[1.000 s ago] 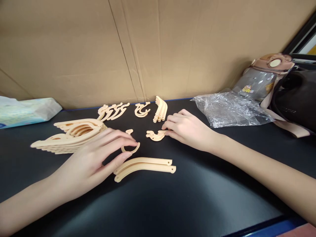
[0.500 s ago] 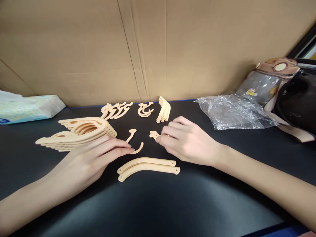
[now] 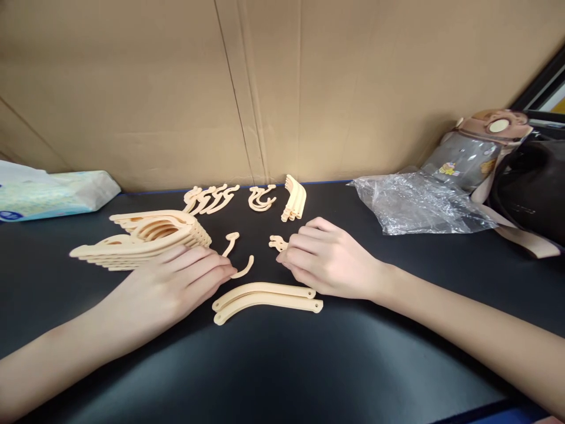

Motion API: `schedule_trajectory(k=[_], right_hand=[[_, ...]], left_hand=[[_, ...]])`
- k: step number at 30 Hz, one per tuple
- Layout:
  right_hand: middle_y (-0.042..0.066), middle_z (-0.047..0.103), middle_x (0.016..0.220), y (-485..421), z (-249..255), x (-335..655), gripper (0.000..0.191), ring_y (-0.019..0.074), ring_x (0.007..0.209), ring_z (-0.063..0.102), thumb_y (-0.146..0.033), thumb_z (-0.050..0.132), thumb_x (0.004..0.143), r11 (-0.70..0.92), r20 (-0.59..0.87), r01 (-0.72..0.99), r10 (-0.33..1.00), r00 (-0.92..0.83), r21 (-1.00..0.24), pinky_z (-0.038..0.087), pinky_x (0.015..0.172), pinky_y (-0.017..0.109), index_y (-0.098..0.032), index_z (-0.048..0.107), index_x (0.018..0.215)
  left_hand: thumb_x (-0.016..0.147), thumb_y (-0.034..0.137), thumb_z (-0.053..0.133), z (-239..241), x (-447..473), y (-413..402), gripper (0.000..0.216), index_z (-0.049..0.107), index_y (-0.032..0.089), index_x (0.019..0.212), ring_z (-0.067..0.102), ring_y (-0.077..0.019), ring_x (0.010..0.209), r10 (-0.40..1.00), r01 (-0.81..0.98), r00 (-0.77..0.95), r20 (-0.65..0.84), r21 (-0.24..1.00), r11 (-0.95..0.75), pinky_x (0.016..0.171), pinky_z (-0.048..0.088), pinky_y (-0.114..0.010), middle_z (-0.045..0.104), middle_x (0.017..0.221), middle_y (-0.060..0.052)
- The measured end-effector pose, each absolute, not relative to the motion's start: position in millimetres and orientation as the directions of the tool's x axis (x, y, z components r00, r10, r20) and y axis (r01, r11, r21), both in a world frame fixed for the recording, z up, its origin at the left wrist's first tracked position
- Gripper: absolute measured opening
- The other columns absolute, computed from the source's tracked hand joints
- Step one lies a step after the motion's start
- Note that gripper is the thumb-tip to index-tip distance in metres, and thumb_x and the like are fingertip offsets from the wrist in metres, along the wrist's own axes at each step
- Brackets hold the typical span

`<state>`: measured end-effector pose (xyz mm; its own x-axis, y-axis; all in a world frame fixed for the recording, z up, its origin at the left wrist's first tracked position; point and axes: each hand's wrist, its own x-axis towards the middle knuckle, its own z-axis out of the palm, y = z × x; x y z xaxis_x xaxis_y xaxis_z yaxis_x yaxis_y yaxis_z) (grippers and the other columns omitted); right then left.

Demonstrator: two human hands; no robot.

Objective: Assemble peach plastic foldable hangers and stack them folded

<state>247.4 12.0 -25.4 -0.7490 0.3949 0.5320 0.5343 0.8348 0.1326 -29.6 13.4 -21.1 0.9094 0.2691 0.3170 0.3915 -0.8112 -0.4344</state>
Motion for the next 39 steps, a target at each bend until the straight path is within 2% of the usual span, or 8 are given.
schedule_trajectory(k=[5, 10, 12, 16, 20, 23, 28, 39], right_hand=[[0.001, 0.071, 0.075, 12, -26, 246, 0.022, 0.0129, 0.069, 0.060, -0.018, 0.046, 0.100, 0.832, 0.544, 0.536, 0.387, -0.744, 0.141, 0.043, 0.075, 0.031, -0.017, 0.064, 0.087], [0.002, 0.071, 0.079, 13, -28, 247, 0.016, 0.0133, 0.072, 0.061, -0.015, 0.050, 0.097, 0.845, 0.569, 0.520, 0.371, -0.734, 0.121, 0.045, 0.076, 0.031, -0.017, 0.064, 0.092], [0.005, 0.070, 0.089, 11, -29, 247, 0.013, 0.0150, 0.080, 0.062, -0.014, 0.053, 0.095, 0.845, 0.590, 0.526, 0.377, -0.714, 0.095, 0.047, 0.077, 0.031, -0.016, 0.065, 0.101], [0.013, 0.062, 0.122, 2, -25, 244, 0.035, 0.0185, 0.107, 0.060, -0.014, 0.055, 0.094, 0.836, 0.606, 0.548, 0.420, -0.675, 0.031, 0.048, 0.087, 0.033, -0.016, 0.054, 0.129], [0.017, 0.052, 0.139, -6, -19, 234, 0.040, 0.0206, 0.121, 0.054, -0.017, 0.051, 0.097, 0.842, 0.581, 0.538, 0.420, -0.697, 0.036, 0.047, 0.093, 0.035, -0.018, 0.048, 0.137], [0.013, 0.061, 0.132, -8, -18, 229, 0.034, 0.0197, 0.110, 0.061, -0.020, 0.050, 0.098, 0.850, 0.551, 0.523, 0.408, -0.727, 0.061, 0.048, 0.090, 0.035, -0.016, 0.053, 0.132], [0.006, 0.074, 0.100, -9, -20, 229, 0.021, 0.0157, 0.094, 0.066, -0.025, 0.056, 0.097, 0.884, 0.578, 0.462, 0.340, -0.742, 0.074, 0.049, 0.081, 0.031, -0.012, 0.064, 0.111], [0.006, 0.070, 0.096, -8, -21, 231, 0.020, 0.0152, 0.087, 0.060, -0.021, 0.046, 0.101, 0.859, 0.553, 0.499, 0.360, -0.751, 0.118, 0.045, 0.077, 0.030, -0.017, 0.065, 0.103]], left_hand=[[0.096, 0.008, 0.044, -20, -29, 12, 0.021, 0.065, 0.010, 0.096, 0.060, -0.0244, 0.081, 0.290, 0.409, 0.899, 0.327, -0.395, -0.822, 0.070, 0.044, -0.036, 0.069, 0.094, -0.010], [0.098, 0.015, 0.050, -16, -28, 6, 0.012, 0.061, 0.010, 0.097, 0.058, -0.0205, 0.080, 0.268, 0.417, 0.861, 0.433, -0.297, -0.859, 0.073, 0.044, -0.034, 0.067, 0.094, -0.006], [0.098, 0.013, 0.050, -14, -27, 2, 0.011, 0.061, 0.010, 0.099, 0.058, -0.0199, 0.079, 0.246, 0.395, 0.855, 0.457, -0.264, -0.880, 0.071, 0.044, -0.033, 0.067, 0.096, -0.007], [0.097, 0.005, 0.044, -10, -23, -8, 0.016, 0.060, 0.008, 0.100, 0.058, -0.0194, 0.077, 0.188, 0.299, 0.878, 0.441, -0.197, -0.934, 0.067, 0.044, -0.033, 0.068, 0.095, -0.009], [0.099, 0.005, 0.038, -7, -16, -18, 0.024, 0.061, 0.011, 0.097, 0.061, -0.0195, 0.080, 0.136, 0.216, 0.912, 0.388, -0.171, -0.961, 0.070, 0.047, -0.032, 0.069, 0.089, -0.007], [0.101, 0.009, 0.035, -6, -11, -24, 0.029, 0.062, 0.013, 0.091, 0.062, -0.0189, 0.079, 0.104, 0.201, 0.908, 0.405, -0.204, -0.958, 0.072, 0.049, -0.032, 0.070, 0.087, -0.005], [0.100, 0.009, 0.035, -7, -8, -27, 0.030, 0.063, 0.015, 0.091, 0.061, -0.0183, 0.076, 0.087, 0.165, 0.921, 0.379, -0.179, -0.970, 0.073, 0.049, -0.032, 0.069, 0.086, -0.003], [0.102, 0.009, 0.033, -8, -9, -26, 0.031, 0.062, 0.015, 0.092, 0.062, -0.0165, 0.076, 0.073, 0.157, 0.929, 0.363, -0.208, -0.965, 0.072, 0.049, -0.030, 0.069, 0.084, -0.002]])
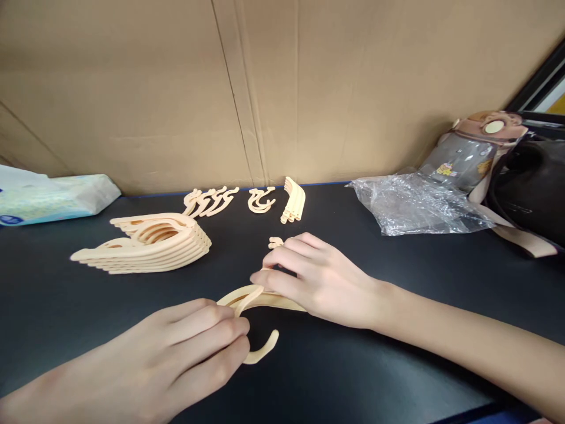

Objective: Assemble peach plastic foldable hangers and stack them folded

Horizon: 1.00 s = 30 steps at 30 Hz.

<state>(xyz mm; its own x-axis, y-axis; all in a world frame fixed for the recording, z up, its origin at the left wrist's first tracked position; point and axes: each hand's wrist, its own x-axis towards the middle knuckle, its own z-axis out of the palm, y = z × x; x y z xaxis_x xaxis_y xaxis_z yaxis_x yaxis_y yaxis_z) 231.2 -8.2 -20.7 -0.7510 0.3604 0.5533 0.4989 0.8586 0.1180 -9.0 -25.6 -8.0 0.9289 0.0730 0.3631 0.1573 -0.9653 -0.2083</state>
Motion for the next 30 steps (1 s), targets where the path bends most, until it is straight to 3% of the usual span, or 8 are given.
schedule_trajectory(k=[5, 8, 12, 15, 18, 23, 30], right_hand=[[0.004, 0.066, 0.093, -9, -21, 230, 0.018, 0.0147, 0.083, 0.056, -0.026, 0.051, 0.099, 0.848, 0.551, 0.516, 0.376, -0.745, 0.118, 0.043, 0.076, 0.029, -0.022, 0.066, 0.107], [0.005, 0.065, 0.091, -9, -21, 230, 0.018, 0.0155, 0.082, 0.055, -0.027, 0.051, 0.099, 0.847, 0.538, 0.518, 0.384, -0.750, 0.117, 0.042, 0.075, 0.030, -0.022, 0.068, 0.098], [0.007, 0.065, 0.096, -8, -22, 232, 0.022, 0.0164, 0.084, 0.055, -0.023, 0.049, 0.099, 0.829, 0.539, 0.555, 0.434, -0.722, 0.075, 0.042, 0.077, 0.031, -0.019, 0.070, 0.092], [0.007, 0.062, 0.096, -6, -22, 236, 0.019, 0.0171, 0.085, 0.055, -0.022, 0.052, 0.097, 0.811, 0.557, 0.583, 0.507, -0.657, -0.051, 0.043, 0.077, 0.032, -0.018, 0.071, 0.094], [0.005, 0.056, 0.086, -3, -20, 239, 0.015, 0.0159, 0.079, 0.053, -0.023, 0.058, 0.094, 0.767, 0.572, 0.576, 0.617, -0.541, -0.282, 0.044, 0.070, 0.030, -0.019, 0.072, 0.090], [-0.001, 0.051, 0.074, 0, -15, 241, 0.014, 0.0126, 0.066, 0.047, -0.033, 0.064, 0.090, 0.541, 0.427, 0.474, 0.841, -0.333, -0.695, 0.039, 0.059, 0.027, -0.021, 0.072, 0.088], [-0.002, 0.056, 0.078, 1, -14, 240, 0.022, 0.0124, 0.069, 0.044, -0.041, 0.058, 0.093, 0.374, 0.255, 0.407, 0.914, -0.317, -0.833, 0.037, 0.063, 0.027, -0.021, 0.064, 0.087]], left_hand=[[0.102, 0.008, 0.033, -7, -8, -26, 0.032, 0.061, 0.017, 0.091, 0.062, -0.0162, 0.079, 0.081, 0.179, 0.931, 0.356, -0.253, -0.951, 0.078, 0.047, -0.030, 0.070, 0.086, 0.000], [0.103, 0.009, 0.031, -9, -9, -25, 0.033, 0.062, 0.017, 0.093, 0.061, -0.0159, 0.081, 0.066, 0.170, 0.934, 0.352, -0.273, -0.947, 0.078, 0.045, -0.030, 0.070, 0.088, 0.000], [0.101, 0.009, 0.033, -14, -15, -18, 0.030, 0.062, 0.016, 0.101, 0.060, -0.0184, 0.093, 0.070, 0.193, 0.947, 0.312, -0.383, -0.903, 0.075, 0.044, -0.032, 0.070, 0.104, -0.003], [0.098, 0.012, 0.045, -15, -18, -13, 0.018, 0.061, 0.012, 0.106, 0.059, -0.0230, 0.099, 0.127, 0.282, 0.918, 0.375, -0.395, -0.874, 0.079, 0.044, -0.035, 0.068, 0.114, -0.006], [0.095, 0.015, 0.052, -13, -20, -9, 0.015, 0.060, 0.011, 0.106, 0.059, -0.0232, 0.095, 0.202, 0.370, 0.874, 0.442, -0.336, -0.866, 0.081, 0.045, -0.035, 0.067, 0.114, -0.009], [0.096, 0.021, 0.051, -11, -21, -6, 0.009, 0.056, 0.013, 0.094, 0.055, -0.0192, 0.081, 0.257, 0.375, 0.854, 0.453, -0.192, -0.907, 0.068, 0.042, -0.030, 0.064, 0.093, -0.007], [0.095, 0.029, 0.051, -18, -24, -1, 0.018, 0.051, 0.017, 0.081, 0.046, -0.0180, 0.070, 0.345, 0.386, 0.876, 0.337, -0.063, -0.920, 0.058, 0.034, -0.031, 0.054, 0.079, -0.003]])
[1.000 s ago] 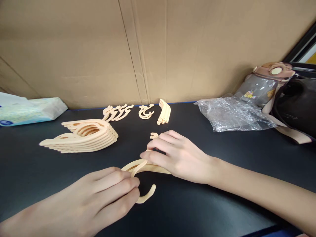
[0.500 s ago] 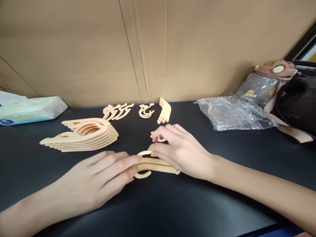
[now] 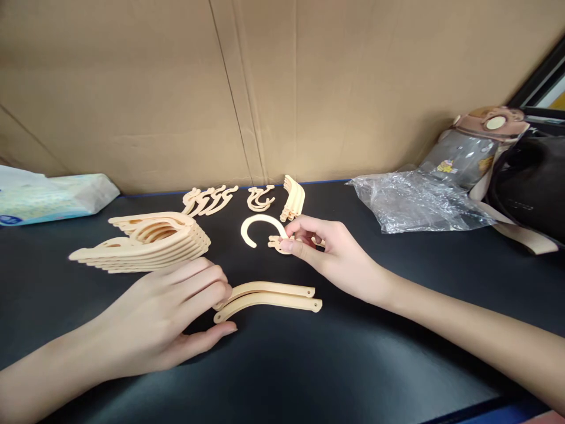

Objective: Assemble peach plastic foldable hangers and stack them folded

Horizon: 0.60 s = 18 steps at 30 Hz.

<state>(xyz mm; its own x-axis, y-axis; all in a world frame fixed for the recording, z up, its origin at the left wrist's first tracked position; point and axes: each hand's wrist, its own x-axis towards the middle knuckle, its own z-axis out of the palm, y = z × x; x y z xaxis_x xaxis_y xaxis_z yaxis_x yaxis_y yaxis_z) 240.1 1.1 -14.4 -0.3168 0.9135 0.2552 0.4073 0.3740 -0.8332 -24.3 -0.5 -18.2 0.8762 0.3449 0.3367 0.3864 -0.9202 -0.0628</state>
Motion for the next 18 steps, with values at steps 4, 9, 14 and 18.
schedule_trajectory(k=[4, 9, 14, 18], right_hand=[[-0.003, 0.047, 0.073, 2.7, -14.1, 240.1, 0.028, 0.0118, 0.069, 0.042, -0.041, 0.052, 0.097, 0.351, 0.246, 0.352, 0.919, -0.310, -0.868, 0.035, 0.063, 0.026, -0.019, 0.057, 0.079], [-0.004, 0.047, 0.070, 3.2, -15.8, 240.7, 0.017, 0.0110, 0.065, 0.044, -0.036, 0.052, 0.097, 0.296, 0.207, 0.243, 0.920, -0.333, -0.924, 0.038, 0.063, 0.026, -0.021, 0.054, 0.090], [-0.006, 0.053, 0.070, 2.4, -18.3, 240.2, 0.011, 0.0101, 0.066, 0.050, -0.031, 0.055, 0.096, 0.273, 0.219, 0.126, 0.918, -0.331, -0.954, 0.042, 0.062, 0.023, -0.024, 0.046, 0.098], [-0.005, 0.056, 0.072, 3.4, -18.3, 239.9, 0.012, 0.0102, 0.067, 0.053, -0.030, 0.057, 0.095, 0.280, 0.237, 0.105, 0.923, -0.304, -0.954, 0.044, 0.061, 0.022, -0.024, 0.048, 0.098]], left_hand=[[0.094, 0.029, 0.052, -19.0, -24.3, 0.1, 0.018, 0.051, 0.018, 0.080, 0.042, -0.0179, 0.068, 0.362, 0.388, 0.875, 0.320, -0.020, -0.921, 0.058, 0.031, -0.031, 0.050, 0.076, -0.002], [0.096, 0.026, 0.049, -17.8, -23.7, 0.8, 0.016, 0.052, 0.018, 0.082, 0.042, -0.0177, 0.067, 0.343, 0.358, 0.898, 0.277, -0.004, -0.934, 0.058, 0.032, -0.030, 0.051, 0.076, -0.002], [0.097, 0.026, 0.047, -18.9, -24.4, 2.0, 0.014, 0.057, 0.017, 0.099, 0.048, -0.0183, 0.070, 0.343, 0.347, 0.909, 0.238, 0.026, -0.938, 0.061, 0.038, -0.030, 0.056, 0.084, -0.004], [0.096, 0.027, 0.049, -18.8, -25.1, 2.3, 0.022, 0.056, 0.015, 0.114, 0.057, -0.0189, 0.079, 0.347, 0.351, 0.903, 0.253, 0.028, -0.936, 0.068, 0.045, -0.029, 0.060, 0.099, -0.007]])
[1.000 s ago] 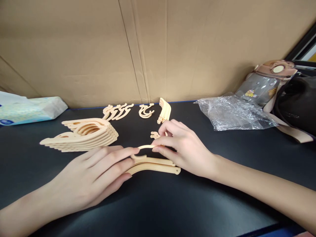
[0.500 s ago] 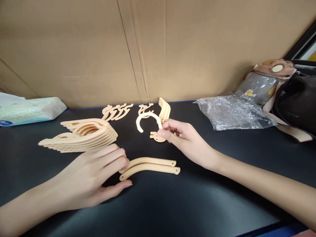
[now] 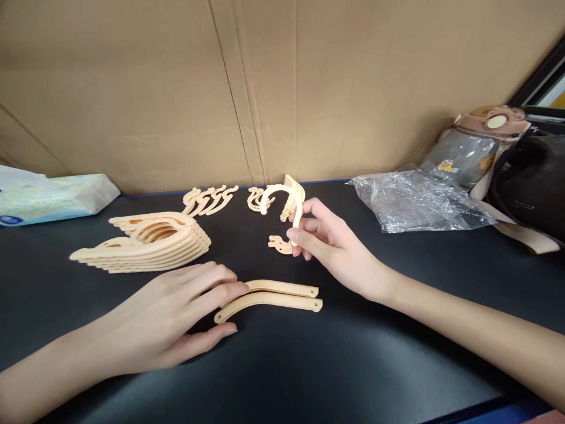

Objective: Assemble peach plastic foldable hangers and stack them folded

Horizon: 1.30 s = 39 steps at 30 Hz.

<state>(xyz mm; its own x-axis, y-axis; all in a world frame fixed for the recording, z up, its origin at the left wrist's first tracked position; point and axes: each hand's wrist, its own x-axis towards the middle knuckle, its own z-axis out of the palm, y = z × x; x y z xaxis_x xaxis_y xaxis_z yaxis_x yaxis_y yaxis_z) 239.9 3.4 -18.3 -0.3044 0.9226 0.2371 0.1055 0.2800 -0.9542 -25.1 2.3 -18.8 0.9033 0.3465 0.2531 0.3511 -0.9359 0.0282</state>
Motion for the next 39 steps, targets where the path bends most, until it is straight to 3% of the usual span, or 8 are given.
schedule_trajectory(k=[4, 9, 15, 24, 26, 29, 32, 39], right_hand=[[-0.004, 0.056, 0.074, 4.4, -19.8, 240.1, 0.013, 0.0110, 0.068, 0.055, -0.036, 0.053, 0.097, 0.285, 0.257, 0.069, 0.928, -0.269, -0.956, 0.046, 0.060, 0.023, -0.023, 0.050, 0.098], [-0.003, 0.056, 0.074, 4.5, -19.0, 238.9, 0.017, 0.0102, 0.067, 0.054, -0.037, 0.053, 0.097, 0.274, 0.254, 0.043, 0.932, -0.257, -0.961, 0.046, 0.060, 0.022, -0.021, 0.051, 0.089], [-0.001, 0.054, 0.074, 3.9, -13.8, 237.4, 0.021, 0.0112, 0.067, 0.049, -0.034, 0.057, 0.094, 0.313, 0.260, 0.196, 0.931, -0.255, -0.929, 0.044, 0.064, 0.024, -0.019, 0.056, 0.079], [-0.001, 0.056, 0.076, 4.3, -13.4, 237.8, 0.017, 0.0112, 0.068, 0.052, -0.034, 0.059, 0.092, 0.337, 0.266, 0.245, 0.922, -0.281, -0.909, 0.045, 0.066, 0.026, -0.019, 0.060, 0.084], [-0.001, 0.058, 0.079, 4.7, -15.3, 238.6, 0.013, 0.0117, 0.070, 0.054, -0.033, 0.059, 0.092, 0.338, 0.271, 0.231, 0.921, -0.279, -0.912, 0.046, 0.068, 0.026, -0.019, 0.059, 0.090], [-0.001, 0.061, 0.082, 5.2, -18.3, 239.7, 0.015, 0.0127, 0.074, 0.057, -0.033, 0.061, 0.092, 0.333, 0.273, 0.212, 0.924, -0.268, -0.919, 0.046, 0.070, 0.027, -0.021, 0.056, 0.098], [-0.001, 0.065, 0.084, 4.9, -19.7, 240.0, 0.018, 0.0133, 0.075, 0.060, -0.034, 0.062, 0.091, 0.316, 0.258, 0.200, 0.928, -0.268, -0.927, 0.047, 0.073, 0.028, -0.021, 0.054, 0.100], [-0.001, 0.068, 0.083, 2.3, -18.0, 238.8, 0.021, 0.0143, 0.075, 0.062, -0.034, 0.064, 0.090, 0.274, 0.216, 0.179, 0.933, -0.288, -0.945, 0.049, 0.076, 0.030, -0.022, 0.051, 0.101]], left_hand=[[0.096, 0.028, 0.050, -17.6, -24.7, 2.4, 0.028, 0.054, 0.015, 0.120, 0.060, -0.0196, 0.089, 0.362, 0.354, 0.899, 0.247, 0.079, -0.932, 0.077, 0.049, -0.030, 0.061, 0.112, -0.010], [0.098, 0.037, 0.049, -18.9, -23.8, 1.9, 0.040, 0.051, 0.013, 0.129, 0.060, -0.0234, 0.095, 0.357, 0.358, 0.903, 0.241, 0.041, -0.933, 0.081, 0.050, -0.035, 0.061, 0.117, -0.012], [0.093, 0.044, 0.058, -20.1, -23.7, 2.7, 0.056, 0.046, 0.016, 0.140, 0.058, -0.0256, 0.106, 0.414, 0.410, 0.884, 0.219, 0.065, -0.910, 0.087, 0.051, -0.037, 0.058, 0.125, -0.013], [0.091, 0.053, 0.057, -22.5, -24.4, 4.2, 0.070, 0.036, 0.017, 0.146, 0.050, -0.0297, 0.120, 0.458, 0.448, 0.863, 0.216, 0.093, -0.889, 0.097, 0.047, -0.044, 0.049, 0.141, -0.016], [0.091, 0.051, 0.058, -22.4, -24.6, 3.6, 0.064, 0.041, 0.016, 0.142, 0.050, -0.0288, 0.120, 0.449, 0.438, 0.862, 0.234, 0.099, -0.893, 0.098, 0.046, -0.043, 0.048, 0.141, -0.015], [0.093, 0.044, 0.057, -22.8, -24.6, 2.8, 0.038, 0.054, 0.016, 0.120, 0.050, -0.0282, 0.120, 0.420, 0.408, 0.863, 0.281, 0.101, -0.907, 0.099, 0.044, -0.042, 0.052, 0.138, -0.013], [0.095, 0.034, 0.055, -22.4, -24.0, 2.3, 0.020, 0.056, 0.017, 0.105, 0.050, -0.0278, 0.119, 0.404, 0.396, 0.866, 0.296, 0.090, -0.914, 0.098, 0.044, -0.041, 0.054, 0.134, -0.013], [0.098, 0.025, 0.048, -22.1, -21.9, 2.0, 0.012, 0.056, 0.016, 0.099, 0.048, -0.0272, 0.120, 0.373, 0.382, 0.880, 0.293, 0.031, -0.924, 0.096, 0.043, -0.039, 0.054, 0.132, -0.012]])
